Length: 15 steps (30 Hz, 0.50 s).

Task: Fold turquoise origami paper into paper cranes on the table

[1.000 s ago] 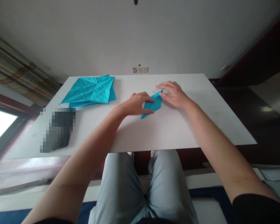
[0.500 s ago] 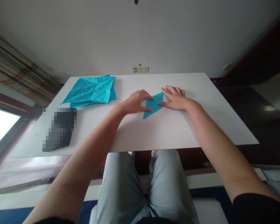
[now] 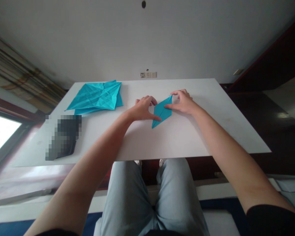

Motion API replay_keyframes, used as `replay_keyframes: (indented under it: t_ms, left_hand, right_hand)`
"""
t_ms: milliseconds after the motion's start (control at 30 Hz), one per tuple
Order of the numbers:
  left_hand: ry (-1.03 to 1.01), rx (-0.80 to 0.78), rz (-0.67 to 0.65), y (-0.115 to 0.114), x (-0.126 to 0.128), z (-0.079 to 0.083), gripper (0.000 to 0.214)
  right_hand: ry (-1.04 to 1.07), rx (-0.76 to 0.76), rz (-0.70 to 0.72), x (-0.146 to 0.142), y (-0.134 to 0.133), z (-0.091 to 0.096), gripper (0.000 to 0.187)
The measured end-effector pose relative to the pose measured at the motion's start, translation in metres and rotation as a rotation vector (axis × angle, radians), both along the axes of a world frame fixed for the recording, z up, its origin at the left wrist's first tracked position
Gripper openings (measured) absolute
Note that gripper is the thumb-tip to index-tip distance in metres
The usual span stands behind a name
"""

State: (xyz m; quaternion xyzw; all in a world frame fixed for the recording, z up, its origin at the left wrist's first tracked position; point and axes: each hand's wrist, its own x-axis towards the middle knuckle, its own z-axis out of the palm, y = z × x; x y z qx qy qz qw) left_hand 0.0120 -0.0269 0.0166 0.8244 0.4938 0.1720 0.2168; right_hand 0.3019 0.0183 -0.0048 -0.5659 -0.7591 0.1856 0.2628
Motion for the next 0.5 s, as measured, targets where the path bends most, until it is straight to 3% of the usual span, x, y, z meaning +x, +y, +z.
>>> replay_keyframes:
  t_ms: [133,300,500]
  left_hand:
    - [0.037,-0.027,-0.016,-0.001,0.002,0.003,0.076]
    - [0.059,-0.052,-0.063,-0.001,0.005,0.007,0.069]
    - [-0.016,-0.105,-0.069,-0.001,0.002,0.008,0.070]
  right_hand:
    - [0.159,-0.060,-0.052,0.001,0.004,-0.003,0.066]
    - [0.591,-0.199,0.065,0.000,0.007,-0.001,0.055]
    - [0.691,-0.103,0.055,0.003,0.006,0.018,0.042]
